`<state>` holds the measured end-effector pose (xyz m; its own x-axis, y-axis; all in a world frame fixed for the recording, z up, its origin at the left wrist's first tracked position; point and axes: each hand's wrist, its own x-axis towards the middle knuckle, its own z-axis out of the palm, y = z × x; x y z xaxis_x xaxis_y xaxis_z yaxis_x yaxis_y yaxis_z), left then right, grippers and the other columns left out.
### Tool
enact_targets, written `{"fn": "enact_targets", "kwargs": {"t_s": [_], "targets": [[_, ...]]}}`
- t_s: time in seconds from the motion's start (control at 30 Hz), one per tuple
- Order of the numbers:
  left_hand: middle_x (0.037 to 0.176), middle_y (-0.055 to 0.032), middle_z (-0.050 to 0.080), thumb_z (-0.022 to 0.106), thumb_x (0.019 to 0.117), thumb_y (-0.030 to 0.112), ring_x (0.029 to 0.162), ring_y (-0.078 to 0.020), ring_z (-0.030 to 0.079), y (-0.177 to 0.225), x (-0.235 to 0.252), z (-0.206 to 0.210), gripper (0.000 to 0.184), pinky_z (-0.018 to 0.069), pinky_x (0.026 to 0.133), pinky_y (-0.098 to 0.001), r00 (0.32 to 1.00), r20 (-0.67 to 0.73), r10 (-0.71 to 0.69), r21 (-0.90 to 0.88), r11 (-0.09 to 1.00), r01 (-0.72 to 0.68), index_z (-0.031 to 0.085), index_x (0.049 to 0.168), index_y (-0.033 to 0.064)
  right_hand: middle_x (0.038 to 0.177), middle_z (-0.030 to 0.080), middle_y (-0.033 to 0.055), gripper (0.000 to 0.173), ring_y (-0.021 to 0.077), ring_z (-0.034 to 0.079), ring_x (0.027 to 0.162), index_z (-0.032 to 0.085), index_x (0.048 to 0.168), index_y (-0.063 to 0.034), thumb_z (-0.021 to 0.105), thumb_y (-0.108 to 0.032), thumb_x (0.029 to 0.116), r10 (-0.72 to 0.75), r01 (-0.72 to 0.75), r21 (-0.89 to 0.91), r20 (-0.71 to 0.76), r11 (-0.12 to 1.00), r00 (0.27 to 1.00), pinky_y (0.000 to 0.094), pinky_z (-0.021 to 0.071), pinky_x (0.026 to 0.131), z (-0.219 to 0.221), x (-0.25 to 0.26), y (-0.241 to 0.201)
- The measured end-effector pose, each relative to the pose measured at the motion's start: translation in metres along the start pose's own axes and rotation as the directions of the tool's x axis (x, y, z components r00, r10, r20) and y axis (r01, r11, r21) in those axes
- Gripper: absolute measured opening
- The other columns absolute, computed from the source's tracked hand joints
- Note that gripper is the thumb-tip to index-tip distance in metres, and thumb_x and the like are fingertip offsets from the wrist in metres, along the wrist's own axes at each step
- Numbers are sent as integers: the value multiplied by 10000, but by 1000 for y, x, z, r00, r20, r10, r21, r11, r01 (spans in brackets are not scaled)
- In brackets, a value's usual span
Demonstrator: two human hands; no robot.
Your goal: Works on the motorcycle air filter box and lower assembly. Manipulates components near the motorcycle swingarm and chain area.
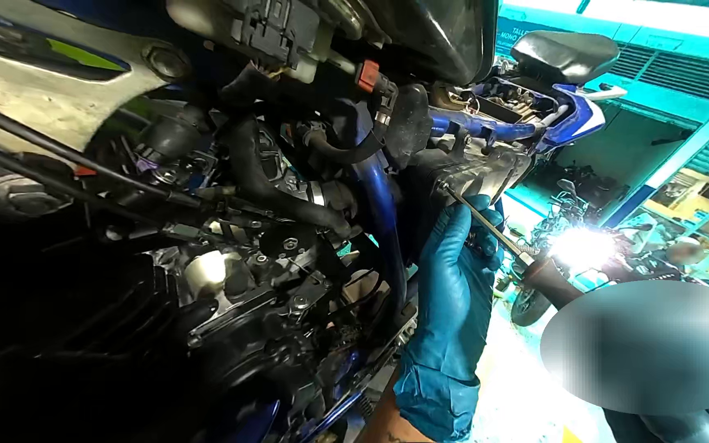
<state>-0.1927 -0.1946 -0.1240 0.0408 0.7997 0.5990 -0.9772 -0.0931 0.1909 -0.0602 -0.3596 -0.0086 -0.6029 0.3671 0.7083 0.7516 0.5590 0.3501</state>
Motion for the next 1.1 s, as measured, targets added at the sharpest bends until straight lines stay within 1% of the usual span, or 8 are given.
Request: {"fn": "enact_targets", "kwargs": {"t_s": [0.13,0.23,0.3,0.33,0.57,0.77,0.93,1.1], "targets": [[885,-23,672,417,1099,262,656,-71,633,22,1,92,280,512,542,-176,893,-444,-75,28,995,98,670,1115,140,1090,724,107,159,156,688,1064,698,1123,-103,610,-47,1002,58,-56,86,-19,995,998,257,534,961,-3,3,7],[1179,-101,645,287,1128,230,1015,-163,667,-5,-4,24,403,574,819,-288,996,22,84,-56,995,-83,543,1391,63,1093,735,67,151,210,678,1060,714,1108,-120,627,-82,989,-113,115,-119,27,986,993,311,503,982,-5,8,4],[957,-56,698,326,1108,242,845,-155,692,3,-5,51,387,589,730,-304,926,-374,-50,-94,995,16,700,1121,140,1228,681,64,217,235,607,1167,670,1202,-159,632,-119,992,-139,154,-171,100,973,985,340,450,1051,-5,-4,7],[1111,-94,672,280,1128,239,990,-185,681,-5,-8,28,404,586,840,-338,991,-131,22,-114,993,-37,625,1289,103,1240,681,68,224,227,609,1175,670,1209,-157,638,-123,990,-109,120,-133,89,984,990,340,458,1048,-3,-6,8],[997,-16,709,458,1074,124,644,-6,571,16,-2,88,231,460,557,-123,980,-159,-121,-64,992,112,682,1131,138,1051,718,40,328,85,716,723,539,1227,64,515,-222,1069,685,-594,590,92,547,723,251,622,576,-3,16,4],[756,9,572,543,1041,140,591,-43,544,13,-1,92,126,499,564,-160,946,-312,-88,47,993,108,655,984,123,1301,654,140,468,184,646,1190,549,1390,-103,714,-183,960,372,-389,359,118,848,921,366,536,1019,-14,-21,22],[1061,-25,702,493,1069,142,648,-12,562,17,-1,90,209,456,554,-131,970,-202,-133,63,987,148,693,1128,138,947,733,25,425,124,688,620,537,1364,-48,274,-269,1115,622,-714,595,413,368,665,289,590,480,-15,-2,27],[817,-16,619,555,1040,136,604,-50,538,19,1,98,118,476,552,-166,940,-310,-140,100,979,179,660,996,106,1230,672,216,523,222,687,1078,523,1410,-48,661,-343,1001,333,-387,219,248,896,910,390,542,943,-26,-23,39]]}}
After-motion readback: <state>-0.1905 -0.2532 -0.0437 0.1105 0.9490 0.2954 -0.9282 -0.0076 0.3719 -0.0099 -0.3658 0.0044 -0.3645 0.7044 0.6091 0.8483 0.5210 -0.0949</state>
